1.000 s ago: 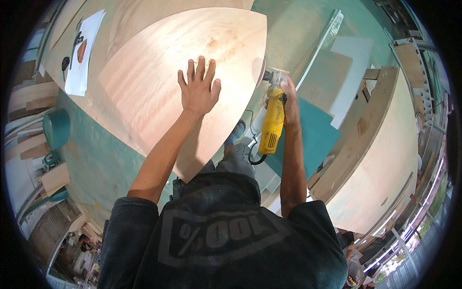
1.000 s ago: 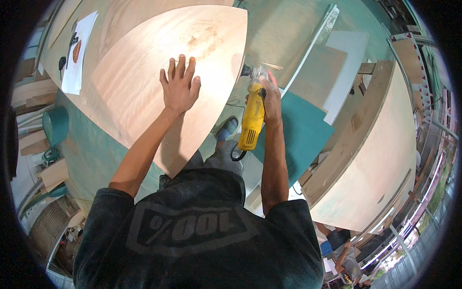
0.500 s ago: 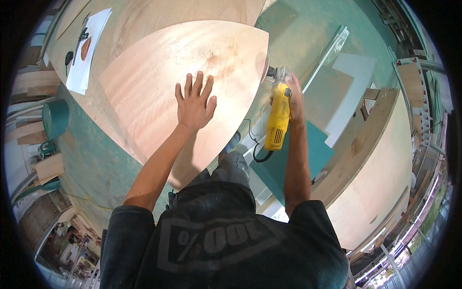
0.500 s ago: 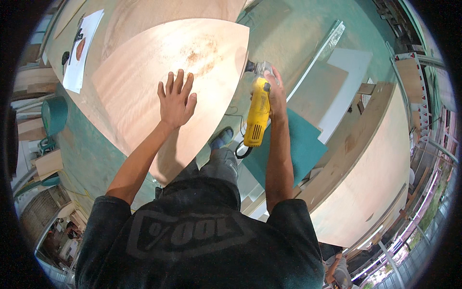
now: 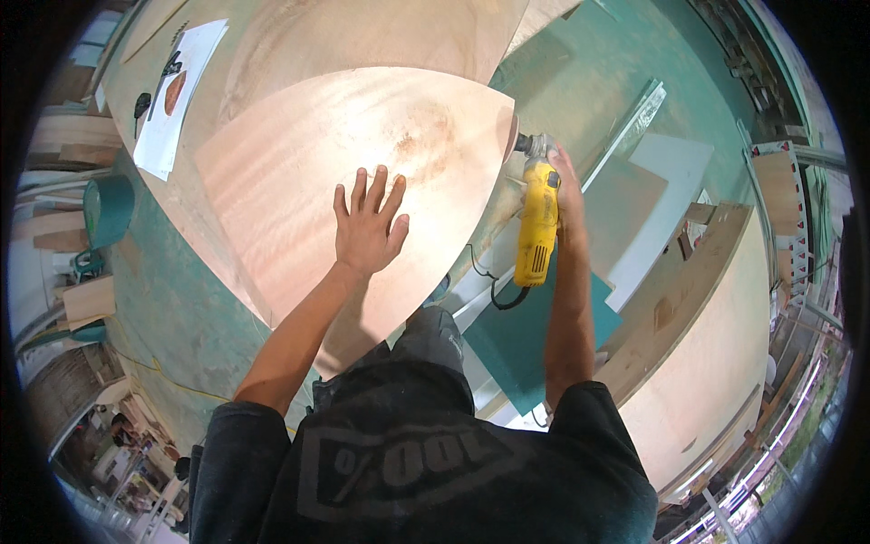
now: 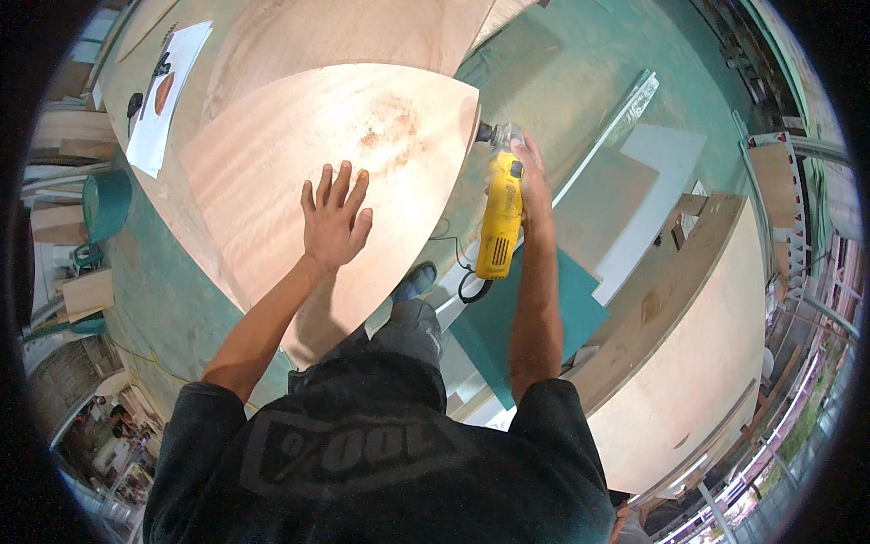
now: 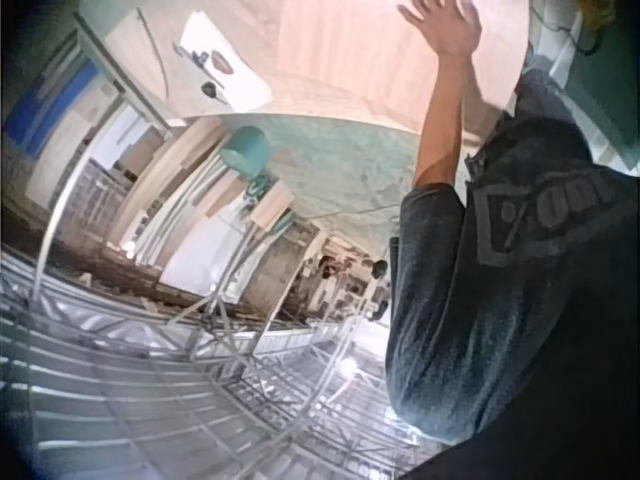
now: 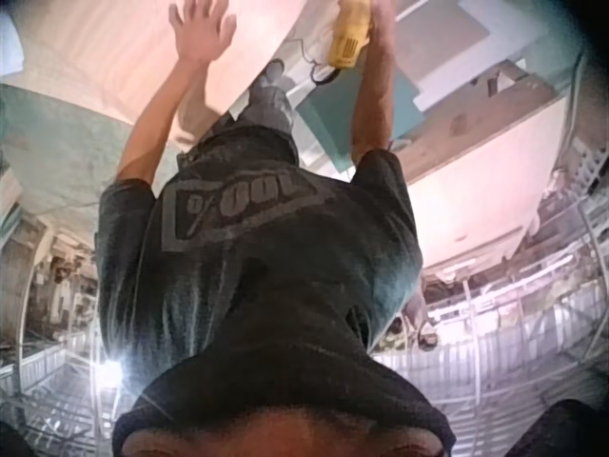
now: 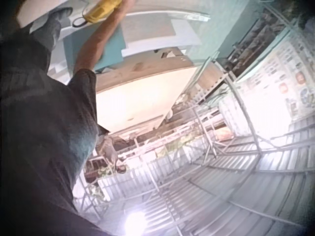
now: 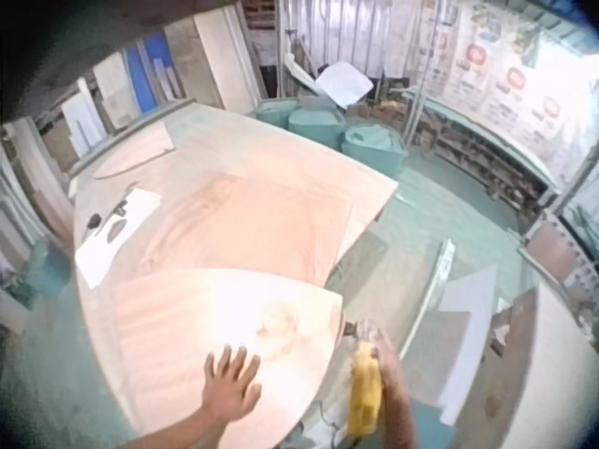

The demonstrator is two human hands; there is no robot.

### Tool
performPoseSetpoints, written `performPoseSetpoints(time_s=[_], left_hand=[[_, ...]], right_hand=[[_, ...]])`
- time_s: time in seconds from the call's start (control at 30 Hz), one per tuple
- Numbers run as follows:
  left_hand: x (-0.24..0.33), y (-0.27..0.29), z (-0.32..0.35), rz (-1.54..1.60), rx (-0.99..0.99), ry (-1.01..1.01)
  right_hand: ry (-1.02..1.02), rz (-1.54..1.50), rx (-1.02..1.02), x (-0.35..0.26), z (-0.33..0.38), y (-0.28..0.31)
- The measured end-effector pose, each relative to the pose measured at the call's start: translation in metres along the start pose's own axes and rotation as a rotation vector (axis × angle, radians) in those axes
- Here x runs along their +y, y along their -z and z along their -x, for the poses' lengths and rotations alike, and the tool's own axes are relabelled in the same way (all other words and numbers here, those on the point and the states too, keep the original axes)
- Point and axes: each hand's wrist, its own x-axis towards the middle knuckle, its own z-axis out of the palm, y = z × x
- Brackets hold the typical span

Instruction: The person sands the edge of a curved wood panel using a power sander while holding the panel steady with their other hand.

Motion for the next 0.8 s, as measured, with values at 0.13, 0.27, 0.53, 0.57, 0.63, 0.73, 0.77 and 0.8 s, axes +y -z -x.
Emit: performPoseSetpoints(time_s=[0.13, 0.27, 0.53, 0.57, 0.63, 0.73, 0.77, 0.8], left_hand=[[0.000, 0.002, -0.001, 0.011, -0.002, 0.012], [-0.002, -0.001, 0.002, 0.008, 0.024, 0.001], [-0.003, -0.002, -0.001, 0.004, 0.021, 0.001], [-0.003, -0.002, -0.001, 0.011, 0.025, 0.003], [-0.004, -0.005, 0.001, 0.008, 0.035, 0.003], [-0.001, -0.002, -0.001, 0.025, 0.050, -0.006], [0.000, -0.002, -0.002, 0.031, 0.053, -0.002], [0.000, -0.002, -0.002, 0.032, 0.055, 0.004]], right_hand=[[-0.007, -0.002, -0.017, -0.010, -0.017, -0.001], [-0.025, 0.026, -0.040, -0.016, -0.031, 0.003], [-0.063, -0.074, -0.009, -0.010, -0.021, 0.025], [-0.049, -0.094, 0.001, -0.004, -0.007, 0.032], [-0.061, -0.108, 0.045, 0.023, 0.027, 0.055], [-0.049, -0.195, 0.028, 0.085, 0.091, 0.090], [-0.038, -0.233, 0.005, 0.101, 0.116, 0.097], [-0.061, -0.222, 0.062, 0.113, 0.142, 0.097]])
